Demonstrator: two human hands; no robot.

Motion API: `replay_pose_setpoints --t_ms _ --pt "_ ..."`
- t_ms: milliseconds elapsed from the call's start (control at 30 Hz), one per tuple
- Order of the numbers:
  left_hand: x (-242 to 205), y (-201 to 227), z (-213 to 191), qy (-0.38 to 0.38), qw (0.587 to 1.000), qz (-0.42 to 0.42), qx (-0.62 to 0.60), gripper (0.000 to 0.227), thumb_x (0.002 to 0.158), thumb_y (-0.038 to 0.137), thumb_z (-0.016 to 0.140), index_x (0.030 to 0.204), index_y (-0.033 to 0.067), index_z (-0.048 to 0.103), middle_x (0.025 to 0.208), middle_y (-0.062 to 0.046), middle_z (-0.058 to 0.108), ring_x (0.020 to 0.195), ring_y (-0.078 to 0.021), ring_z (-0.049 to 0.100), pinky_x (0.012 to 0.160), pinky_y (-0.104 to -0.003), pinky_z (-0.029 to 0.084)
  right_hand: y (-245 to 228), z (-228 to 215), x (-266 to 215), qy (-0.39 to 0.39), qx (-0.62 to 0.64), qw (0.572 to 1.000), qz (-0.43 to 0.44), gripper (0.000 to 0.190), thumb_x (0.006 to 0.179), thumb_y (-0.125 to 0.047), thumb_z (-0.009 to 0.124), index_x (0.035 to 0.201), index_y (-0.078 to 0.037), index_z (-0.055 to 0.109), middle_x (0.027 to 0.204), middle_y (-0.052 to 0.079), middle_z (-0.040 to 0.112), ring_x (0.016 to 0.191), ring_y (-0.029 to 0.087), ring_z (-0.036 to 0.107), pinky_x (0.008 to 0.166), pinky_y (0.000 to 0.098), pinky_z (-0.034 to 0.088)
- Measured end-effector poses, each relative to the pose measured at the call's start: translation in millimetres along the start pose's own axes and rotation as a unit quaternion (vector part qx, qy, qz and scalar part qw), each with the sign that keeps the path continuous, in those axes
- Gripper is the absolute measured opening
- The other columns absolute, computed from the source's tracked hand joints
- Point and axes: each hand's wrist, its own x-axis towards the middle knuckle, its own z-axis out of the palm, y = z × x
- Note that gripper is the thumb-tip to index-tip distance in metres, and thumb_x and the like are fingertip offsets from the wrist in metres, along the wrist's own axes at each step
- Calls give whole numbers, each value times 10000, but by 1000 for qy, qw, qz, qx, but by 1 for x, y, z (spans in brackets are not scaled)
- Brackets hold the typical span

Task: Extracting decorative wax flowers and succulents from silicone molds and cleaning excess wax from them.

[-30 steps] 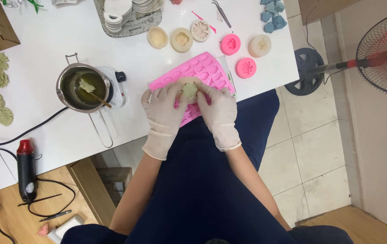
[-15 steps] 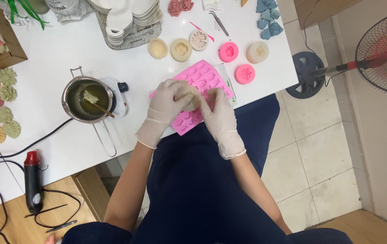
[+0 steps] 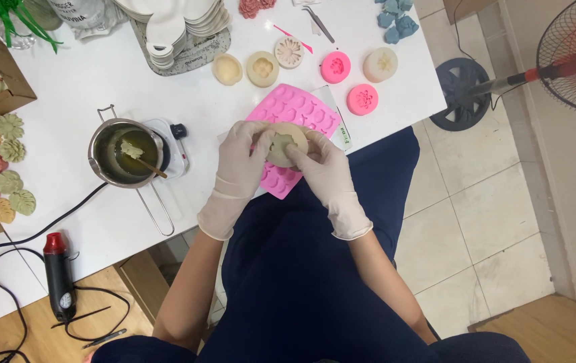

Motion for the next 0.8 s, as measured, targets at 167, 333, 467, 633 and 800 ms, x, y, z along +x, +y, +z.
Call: replay_pose_setpoints --t_ms 167,333,467,633,800 --pt "-1 8 -1 -29 999 -18 -19 132 1064 109 566 1165 25 560 1026 -192 665 914 -332 680 807 -401 536 -5 -6 -4 -30 2 998 49 513 968 -135 654 1442 37 558 1065 94 725 837 132 736 769 257 620" --pt "-4 2 0 -81 993 -86 -24 114 1093 127 507 1149 27 504 939 -187 667 869 -333 681 768 -416 526 -8 -10 -8 -64 -20 997 26 501 977 -37 602 1457 86 529 1090 158 744 865 145 739 818 257 609" --pt "-5 8 -7 -80 996 -29 -33 160 1046 53 493 1205 34 499 938 -181 629 869 -345 654 777 -426 512 -20 -11 -16 -70 23 997 15 373 982 7 560 1346 -14 483 1089 143 728 903 143 738 812 285 619" --pt "-8 11 -11 -99 994 40 2 150 1022 -12 482 1149 42 542 963 -181 630 933 -363 624 835 -438 505 0 -13 -20 -40 38 998 -16 237 983 1 525 1158 -100 400 1028 114 742 882 142 753 767 304 640" --pt "-11 8 -2 -70 997 -12 -24 142 1042 -3 474 1162 14 548 979 -190 661 938 -368 636 816 -432 510 -7 -5 -18 22 -161 984 -65 78 980 -38 585 1056 -22 589 915 86 780 834 106 774 737 270 634"
